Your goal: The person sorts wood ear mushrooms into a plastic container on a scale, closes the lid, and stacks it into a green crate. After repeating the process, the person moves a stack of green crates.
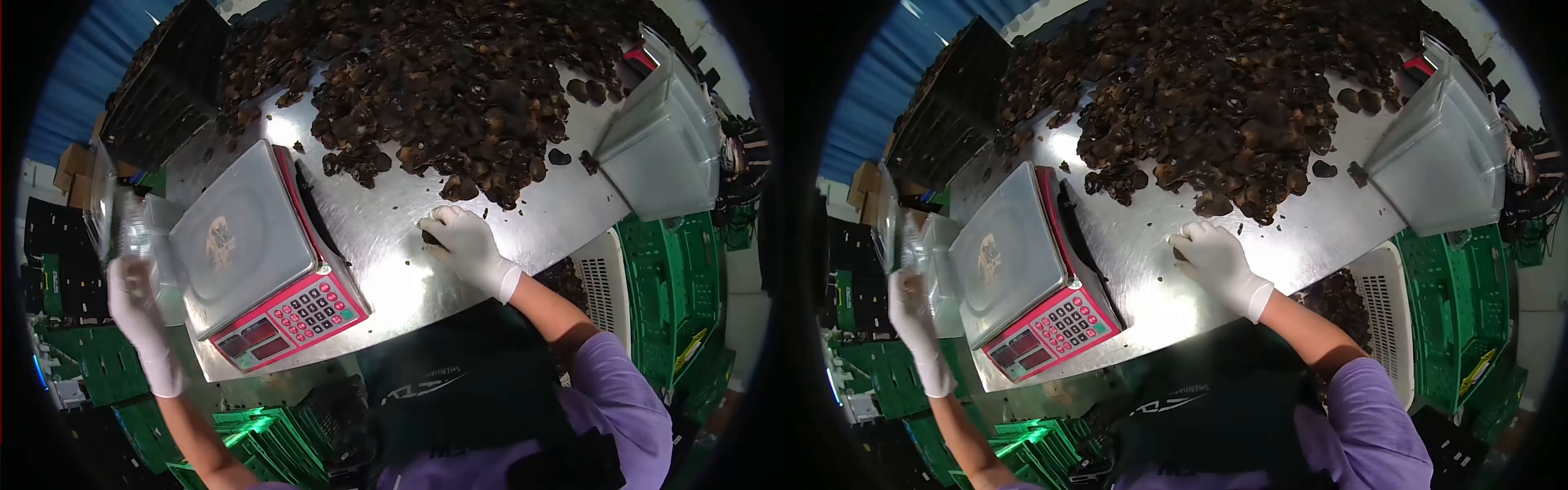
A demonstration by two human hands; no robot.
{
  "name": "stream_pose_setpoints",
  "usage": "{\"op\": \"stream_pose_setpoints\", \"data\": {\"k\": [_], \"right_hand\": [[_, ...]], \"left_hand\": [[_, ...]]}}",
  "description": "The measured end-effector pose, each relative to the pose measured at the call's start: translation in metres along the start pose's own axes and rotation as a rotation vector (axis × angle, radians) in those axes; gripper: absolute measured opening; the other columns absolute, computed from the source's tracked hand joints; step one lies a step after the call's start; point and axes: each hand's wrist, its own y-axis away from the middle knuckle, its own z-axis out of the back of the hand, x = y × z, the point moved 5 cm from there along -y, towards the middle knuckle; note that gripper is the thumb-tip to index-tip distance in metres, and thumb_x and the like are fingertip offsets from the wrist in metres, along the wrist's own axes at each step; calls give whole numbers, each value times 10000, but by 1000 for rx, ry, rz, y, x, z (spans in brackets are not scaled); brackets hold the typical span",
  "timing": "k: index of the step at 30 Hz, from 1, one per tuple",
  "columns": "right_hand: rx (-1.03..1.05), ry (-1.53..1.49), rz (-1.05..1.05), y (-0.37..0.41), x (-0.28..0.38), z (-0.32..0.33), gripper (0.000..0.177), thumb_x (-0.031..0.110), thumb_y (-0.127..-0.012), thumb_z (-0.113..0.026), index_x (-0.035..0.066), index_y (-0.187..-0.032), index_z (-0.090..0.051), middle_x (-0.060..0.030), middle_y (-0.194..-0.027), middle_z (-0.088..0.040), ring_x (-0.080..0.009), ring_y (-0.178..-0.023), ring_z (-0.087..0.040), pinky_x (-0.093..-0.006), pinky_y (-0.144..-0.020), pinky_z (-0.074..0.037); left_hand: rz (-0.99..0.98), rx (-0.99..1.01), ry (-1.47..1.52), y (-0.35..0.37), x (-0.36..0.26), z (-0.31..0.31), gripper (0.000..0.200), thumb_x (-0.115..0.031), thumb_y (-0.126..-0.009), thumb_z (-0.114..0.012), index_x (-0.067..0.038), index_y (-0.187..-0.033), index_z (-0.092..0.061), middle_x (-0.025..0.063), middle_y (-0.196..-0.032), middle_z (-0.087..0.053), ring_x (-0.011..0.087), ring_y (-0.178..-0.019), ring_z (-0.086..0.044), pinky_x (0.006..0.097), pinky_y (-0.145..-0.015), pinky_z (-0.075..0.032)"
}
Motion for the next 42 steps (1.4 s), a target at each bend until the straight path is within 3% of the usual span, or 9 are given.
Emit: {"op": "stream_pose_setpoints", "data": {"k": [4,6,13,17,21,25,30,35,42], "right_hand": [[-106,-512,-227,8,-16,25,278,106,-839,-661,71,-1115,-663,-38,-926,-639,-159,-812,-600,-283,-729,-481],[-114,-1036,-419,17,-32,25,230,0,-888,-574,20,-1104,-651,-28,-945,-653,-68,-794,-560,-226,-694,-461],[-221,-1819,-321,34,-67,67,536,415,-947,-551,-33,-1242,-564,-115,-1091,-650,-152,-873,-630,-219,-661,-489],[-326,-1711,-408,38,-76,73,418,318,-943,-576,-35,-1166,-608,-84,-975,-669,-131,-771,-605,-230,-615,-457],[-291,-1614,-402,41,-66,84,286,207,-943,-569,-34,-1078,-644,-55,-853,-655,-118,-685,-565,-239,-610,-442],[-305,-1382,-495,63,-66,98,233,168,-950,-550,-13,-1057,-651,-40,-835,-646,-106,-704,-575,-234,-629,-449],[-326,-1351,-619,95,-93,103,200,122,-950,-539,-1,-1051,-659,-18,-851,-646,-58,-723,-564,-183,-639,-429],[-235,-1206,-775,98,-92,96,182,62,-917,-557,-8,-1044,-668,-17,-867,-650,-60,-737,-548,-185,-631,-410],[-161,-750,-488,65,-69,66,194,51,-869,-632,-4,-1049,-677,-69,-876,-676,-120,-740,-627,-250,-676,-486]], "left_hand": [[-468,153,-456,55,-93,-84,229,96,-716,-661,-49,-847,-543,117,-798,-566,308,-720,-578,340,-672,-481],[-397,288,-499,69,-97,-99,233,80,-724,-666,-52,-853,-523,110,-785,-546,314,-748,-571,373,-682,-474],[-398,341,-462,98,-158,-125,511,-59,-770,-729,-38,-1247,-548,165,-1238,-559,345,-1130,-554,438,-975,-436],[-231,430,-110,112,-181,-220,502,-74,-862,-630,-25,-1345,-505,225,-1359,-499,394,-1234,-513,412,-1022,-437],[36,331,-394,72,-143,-321,690,-134,-877,-626,-19,-1467,-288,301,-1488,-273,447,-1270,-431,440,-973,-475],[239,398,-549,48,-103,-367,557,-164,-831,-695,3,-1307,-460,220,-1256,-500,385,-1133,-517,410,-901,-513],[76,204,-1,92,-135,-356,263,-49,-791,-694,-1,-1027,-588,183,-1009,-583,312,-953,-592,385,-838,-479],[177,466,465,153,-187,-359,604,-51,-778,-732,-11,-1320,-471,162,-1213,-491,302,-1146,-517,367,-1001,-415],[225,508,571,168,-180,-347,833,-26,-740,-765,-4,-1446,-323,168,-1298,-411,290,-1245,-456,352,-1027,-415]]}}
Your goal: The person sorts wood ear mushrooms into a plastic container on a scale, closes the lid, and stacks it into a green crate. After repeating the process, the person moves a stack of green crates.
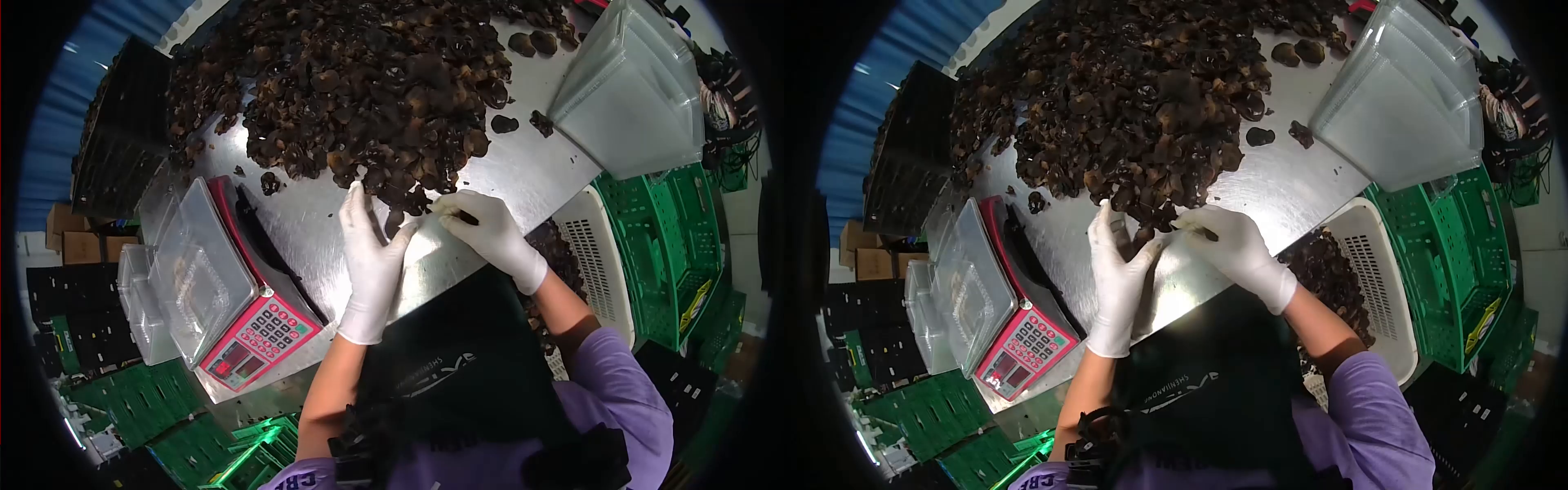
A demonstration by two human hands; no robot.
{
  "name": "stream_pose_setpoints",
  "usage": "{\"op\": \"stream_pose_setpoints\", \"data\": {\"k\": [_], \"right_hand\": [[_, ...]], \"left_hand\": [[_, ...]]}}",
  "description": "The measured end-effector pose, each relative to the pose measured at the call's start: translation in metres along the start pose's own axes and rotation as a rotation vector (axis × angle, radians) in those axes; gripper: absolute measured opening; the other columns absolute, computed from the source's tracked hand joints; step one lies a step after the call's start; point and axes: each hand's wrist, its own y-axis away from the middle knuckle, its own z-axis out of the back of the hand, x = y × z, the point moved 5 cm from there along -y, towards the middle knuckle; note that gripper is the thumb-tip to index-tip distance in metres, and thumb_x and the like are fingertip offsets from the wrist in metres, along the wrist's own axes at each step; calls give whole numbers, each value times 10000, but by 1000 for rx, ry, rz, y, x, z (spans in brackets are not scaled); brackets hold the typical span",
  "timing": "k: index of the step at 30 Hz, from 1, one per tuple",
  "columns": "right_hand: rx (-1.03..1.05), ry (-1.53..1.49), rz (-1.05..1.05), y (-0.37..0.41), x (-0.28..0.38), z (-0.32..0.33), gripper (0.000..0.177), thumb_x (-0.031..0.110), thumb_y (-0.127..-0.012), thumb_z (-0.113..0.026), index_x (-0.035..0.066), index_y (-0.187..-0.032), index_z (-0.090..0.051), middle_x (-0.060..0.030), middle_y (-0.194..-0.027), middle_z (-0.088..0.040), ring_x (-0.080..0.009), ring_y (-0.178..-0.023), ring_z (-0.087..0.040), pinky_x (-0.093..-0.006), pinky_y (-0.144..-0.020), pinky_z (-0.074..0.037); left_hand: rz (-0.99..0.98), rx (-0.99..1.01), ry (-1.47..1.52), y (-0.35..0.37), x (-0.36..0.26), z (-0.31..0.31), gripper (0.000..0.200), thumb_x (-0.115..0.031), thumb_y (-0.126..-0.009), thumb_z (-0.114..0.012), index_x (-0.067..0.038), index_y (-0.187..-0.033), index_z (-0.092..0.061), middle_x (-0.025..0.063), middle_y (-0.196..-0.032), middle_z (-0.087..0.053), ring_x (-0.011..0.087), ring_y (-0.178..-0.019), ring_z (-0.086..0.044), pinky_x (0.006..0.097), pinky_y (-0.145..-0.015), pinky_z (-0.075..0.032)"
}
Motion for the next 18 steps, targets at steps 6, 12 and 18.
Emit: {"op": "stream_pose_setpoints", "data": {"k": [6,12,18], "right_hand": [[-108,234,129,-8,0,-5,226,33,-837,-639,21,-1058,-683,-85,-875,-685,-167,-788,-657,-270,-744,-510],[-260,354,272,-10,21,-9,307,15,-762,-663,75,-1061,-694,-60,-732,-595,-148,-616,-601,-283,-631,-499],[-259,866,644,-21,43,-46,233,163,-711,-704,136,-942,-687,-20,-720,-547,-168,-656,-583,-311,-598,-436]], "left_hand": [[-217,-2,-457,25,-9,41,742,-15,-731,-764,-19,-1392,-427,152,-1318,-458,272,-1233,-492,342,-997,-452],[-110,16,-301,24,1,39,306,-29,-814,-653,-30,-1118,-612,137,-991,-564,285,-951,-575,368,-825,-473],[-178,-16,-470,5,-14,25,299,-42,-793,-657,-40,-1090,-623,124,-957,-556,280,-886,-568,365,-804,-474]]}}
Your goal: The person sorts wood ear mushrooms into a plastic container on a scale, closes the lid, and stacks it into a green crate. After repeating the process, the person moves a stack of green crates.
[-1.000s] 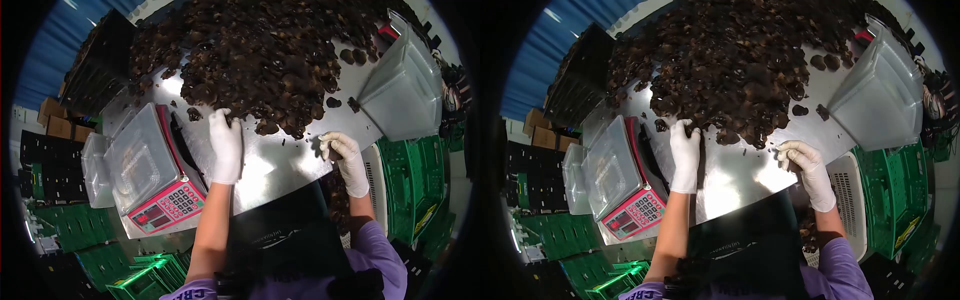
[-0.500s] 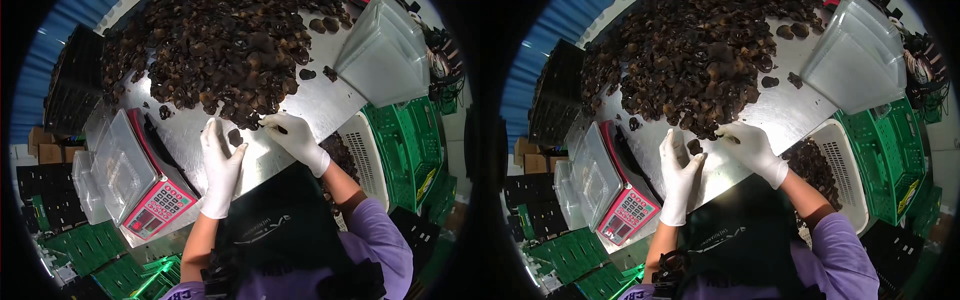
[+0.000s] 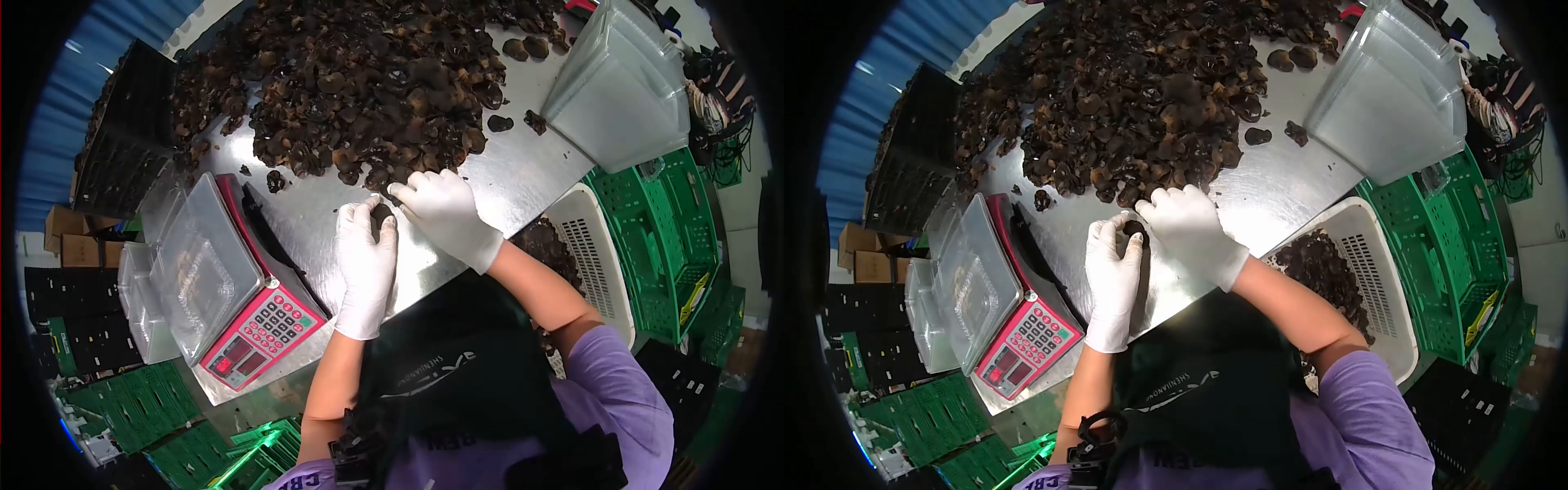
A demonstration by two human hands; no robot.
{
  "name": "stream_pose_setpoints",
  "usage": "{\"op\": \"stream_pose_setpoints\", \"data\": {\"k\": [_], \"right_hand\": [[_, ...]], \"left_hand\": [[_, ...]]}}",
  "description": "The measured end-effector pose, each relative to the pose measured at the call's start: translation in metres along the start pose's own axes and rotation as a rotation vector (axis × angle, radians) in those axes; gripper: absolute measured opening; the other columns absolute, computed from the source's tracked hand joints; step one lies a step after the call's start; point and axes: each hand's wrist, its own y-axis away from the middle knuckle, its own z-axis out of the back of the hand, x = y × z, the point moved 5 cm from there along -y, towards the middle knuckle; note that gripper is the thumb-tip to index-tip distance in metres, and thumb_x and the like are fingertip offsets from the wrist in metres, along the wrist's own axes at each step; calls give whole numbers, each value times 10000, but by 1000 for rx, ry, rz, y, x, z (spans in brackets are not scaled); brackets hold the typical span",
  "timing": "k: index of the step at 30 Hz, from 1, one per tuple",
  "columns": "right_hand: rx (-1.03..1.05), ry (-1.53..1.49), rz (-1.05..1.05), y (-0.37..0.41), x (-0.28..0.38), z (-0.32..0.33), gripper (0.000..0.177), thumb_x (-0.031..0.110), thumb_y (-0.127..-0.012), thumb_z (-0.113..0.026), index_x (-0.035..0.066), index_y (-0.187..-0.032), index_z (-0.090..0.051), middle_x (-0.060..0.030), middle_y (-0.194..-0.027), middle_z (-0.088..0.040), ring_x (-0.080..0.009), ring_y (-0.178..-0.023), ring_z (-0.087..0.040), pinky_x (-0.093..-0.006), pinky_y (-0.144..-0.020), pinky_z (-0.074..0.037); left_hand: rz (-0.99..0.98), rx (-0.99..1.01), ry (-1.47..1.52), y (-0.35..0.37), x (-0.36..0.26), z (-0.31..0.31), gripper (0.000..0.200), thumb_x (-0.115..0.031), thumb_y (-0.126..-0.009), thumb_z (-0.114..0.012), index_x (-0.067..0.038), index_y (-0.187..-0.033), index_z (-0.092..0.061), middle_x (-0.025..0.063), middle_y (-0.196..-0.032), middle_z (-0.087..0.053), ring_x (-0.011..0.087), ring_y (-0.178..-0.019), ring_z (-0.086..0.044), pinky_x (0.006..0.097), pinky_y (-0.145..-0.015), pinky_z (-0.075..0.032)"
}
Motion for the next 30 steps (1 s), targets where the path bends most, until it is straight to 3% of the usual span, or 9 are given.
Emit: {"op": "stream_pose_setpoints", "data": {"k": [3,9,10,13,18,21,23,29,30], "right_hand": [[74,103,81,-1,-9,-21,146,184,-737,-685,125,-870,-671,3,-708,-521,-156,-656,-559,-307,-595,-406],[-174,-342,-10,-6,-23,5,111,57,-782,-702,34,-890,-721,-48,-782,-625,-181,-667,-611,-272,-615,-478],[-52,-607,-320,-2,-36,-4,112,8,-834,-673,-38,-933,-700,-78,-827,-656,-162,-717,-635,-245,-660,-493],[-187,-876,-443,4,-47,-6,111,47,-826,-695,-16,-917,-709,-104,-837,-686,-196,-688,-655,-292,-622,-510],[-130,-880,-500,4,-47,17,91,-11,-869,-619,-52,-926,-677,-71,-847,-650,-111,-763,-603,-232,-692,-480],[-116,-720,-444,5,-53,57,84,19,-876,-621,-27,-907,-684,-43,-802,-636,-99,-706,-583,-221,-630,-457],[-32,-1094,-850,29,-65,83,50,12,-861,-632,-14,-869,-674,-34,-749,-622,-82,-637,-557,-208,-565,-424],[-248,-1019,-1020,186,-177,188,23,22,-851,-633,12,-832,-641,-21,-709,-593,-44,-536,-455,-191,-485,-338],[-256,-1059,-1114,228,-193,191,35,45,-847,-645,12,-839,-636,-47,-721,-613,-94,-546,-508,-223,-491,-377]], "left_hand": [[-9,-11,-18,7,4,1,296,-20,-790,-661,-37,-1084,-634,96,-951,-558,236,-846,-575,333,-795,-483],[83,10,58,19,17,7,303,2,-790,-665,-23,-1091,-631,101,-982,-569,236,-904,-593,312,-823,-489],[66,-4,61,19,19,5,308,13,-784,-670,-18,-1087,-628,101,-993,-573,235,-905,-594,312,-821,-491],[94,21,37,15,16,6,309,15,-783,-672,-13,-1087,-623,106,-1002,-573,247,-917,-597,316,-834,-491],[11,-67,-2,-3,13,10,300,-12,-789,-670,-12,-1084,-617,128,-1021,-577,278,-962,-588,349,-861,-480],[-9,-111,-87,-18,10,16,286,-23,-806,-667,-26,-1089,-628,118,-1056,-590,274,-1018,-589,346,-906,-473],[-19,-118,-81,-31,9,16,291,-33,-811,-666,-33,-1101,-632,114,-1070,-597,272,-1030,-592,347,-909,-473],[-16,-128,8,-54,6,8,270,-32,-813,-687,-29,-1082,-661,87,-1010,-609,215,-944,-596,307,-876,-471],[3,-111,-1,-57,7,5,274,-34,-813,-691,-28,-1085,-661,87,-1004,-609,210,-934,-598,305,-864,-474]]}}
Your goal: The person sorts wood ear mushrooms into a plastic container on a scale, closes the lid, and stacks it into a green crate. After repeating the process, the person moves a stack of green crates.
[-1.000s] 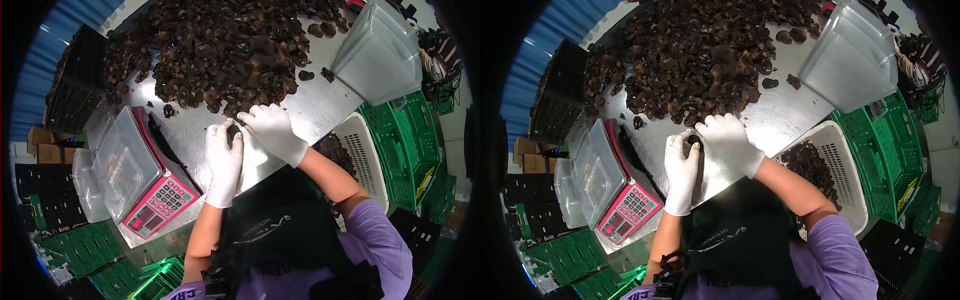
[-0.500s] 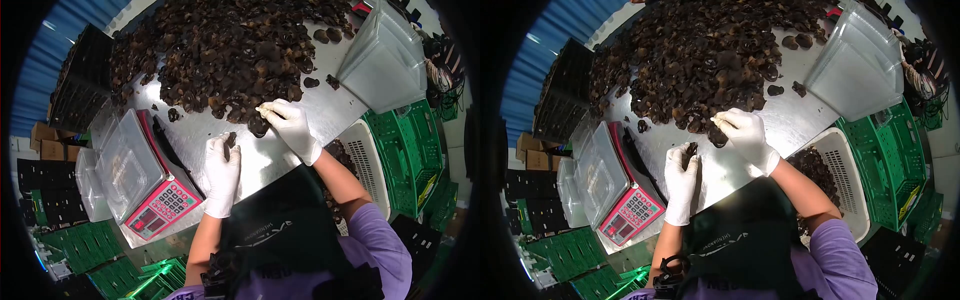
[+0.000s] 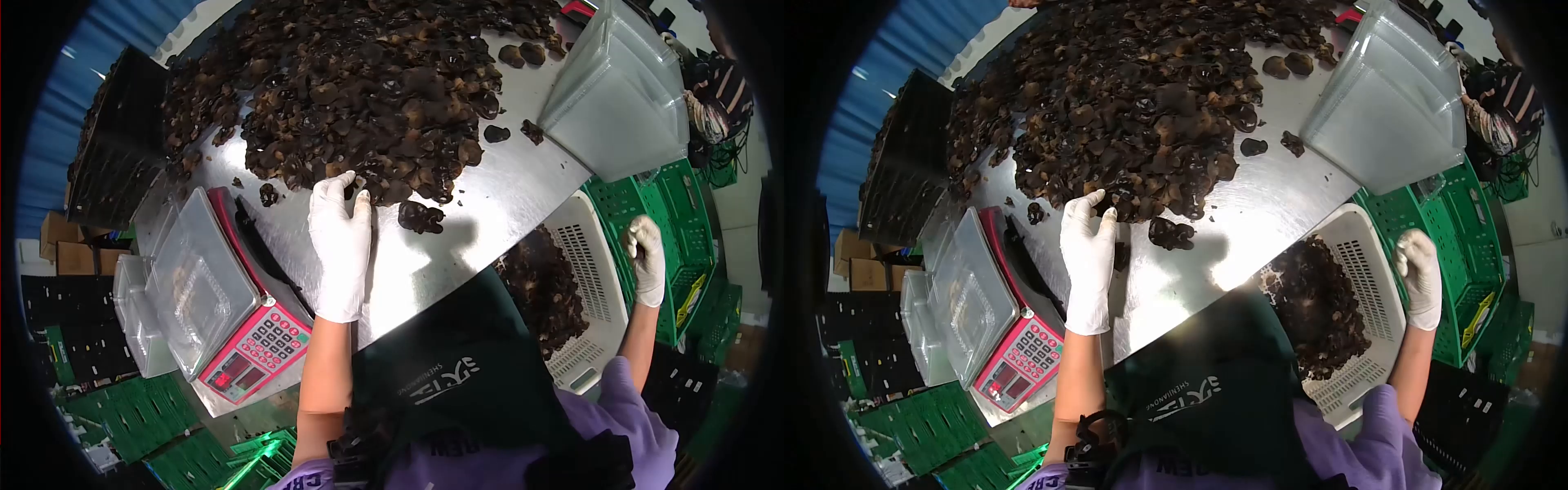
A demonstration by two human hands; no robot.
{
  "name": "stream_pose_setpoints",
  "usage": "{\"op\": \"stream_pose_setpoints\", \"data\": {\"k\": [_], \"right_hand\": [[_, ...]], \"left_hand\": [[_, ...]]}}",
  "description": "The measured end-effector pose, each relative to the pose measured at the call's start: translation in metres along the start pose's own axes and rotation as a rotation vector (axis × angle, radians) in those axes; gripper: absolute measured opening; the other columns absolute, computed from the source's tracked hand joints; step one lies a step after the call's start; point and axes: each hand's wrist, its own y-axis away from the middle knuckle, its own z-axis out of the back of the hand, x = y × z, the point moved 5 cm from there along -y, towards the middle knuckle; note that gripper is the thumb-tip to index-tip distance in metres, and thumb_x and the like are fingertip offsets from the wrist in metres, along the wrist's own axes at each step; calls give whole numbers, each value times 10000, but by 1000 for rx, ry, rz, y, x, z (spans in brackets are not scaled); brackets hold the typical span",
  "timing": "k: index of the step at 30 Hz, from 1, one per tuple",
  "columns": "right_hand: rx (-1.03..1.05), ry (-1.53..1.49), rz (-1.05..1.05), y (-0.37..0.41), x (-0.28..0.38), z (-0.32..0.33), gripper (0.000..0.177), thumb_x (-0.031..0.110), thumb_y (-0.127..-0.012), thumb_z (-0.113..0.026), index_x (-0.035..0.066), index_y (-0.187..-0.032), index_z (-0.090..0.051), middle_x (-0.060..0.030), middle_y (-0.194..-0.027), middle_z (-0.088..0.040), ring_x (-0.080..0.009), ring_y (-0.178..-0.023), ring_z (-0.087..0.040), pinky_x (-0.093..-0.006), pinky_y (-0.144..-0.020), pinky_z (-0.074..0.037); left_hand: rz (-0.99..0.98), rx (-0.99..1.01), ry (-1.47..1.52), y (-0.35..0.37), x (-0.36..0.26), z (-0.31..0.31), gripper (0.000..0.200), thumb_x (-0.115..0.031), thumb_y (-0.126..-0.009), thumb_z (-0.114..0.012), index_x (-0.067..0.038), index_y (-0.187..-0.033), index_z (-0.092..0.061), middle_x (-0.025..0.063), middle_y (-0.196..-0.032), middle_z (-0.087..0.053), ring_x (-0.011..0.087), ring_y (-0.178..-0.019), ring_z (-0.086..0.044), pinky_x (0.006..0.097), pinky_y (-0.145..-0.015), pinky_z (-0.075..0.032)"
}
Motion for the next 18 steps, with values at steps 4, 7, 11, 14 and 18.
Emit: {"op": "stream_pose_setpoints", "data": {"k": [4,7,11,14,18], "right_hand": [[12,1769,-355,60,-172,216,223,95,-802,-658,29,-1015,-673,-145,-913,-700,-297,-778,-676,-381,-702,-518],[-158,1749,-503,79,-125,145,365,81,-765,-653,76,-1130,-677,-146,-1042,-700,-313,-923,-672,-397,-837,-521],[-328,1623,-235,64,-111,112,721,-42,-724,-587,234,-1385,-508,-207,-888,-665,-372,-876,-649,-476,-745,-508],[-352,1513,-38,36,-57,31,644,-71,-749,-584,204,-1331,-565,-162,-893,-669,-311,-780,-662,-405,-717,-527],[-148,1038,384,20,5,-103,471,-29,-748,-671,124,-1193,-658,-134,-957,-685,-206,-780,-673,-321,-711,-532]], "left_hand": [[-22,51,-59,-5,3,-8,267,-73,-793,-728,-38,-1050,-669,85,-970,-616,220,-890,-605,310,-819,-484],[-5,132,-181,-2,10,-14,191,-141,-774,-738,-62,-931,-661,102,-922,-613,299,-913,-611,385,-807,-484],[-81,-37,36,-7,8,-6,91,-36,-792,-694,-50,-811,-606,73,-855,-628,232,-767,-617,336,-701,-492],[103,-109,558,-4,39,7,62,8,-866,-648,-36,-852,-607,39,-896,-662,76,-743,-550,224,-668,-454],[274,-123,601,11,46,32,39,-14,-912,-620,-51,-915,-632,-47,-816,-601,18,-644,-481,161,-599,-401]]}}
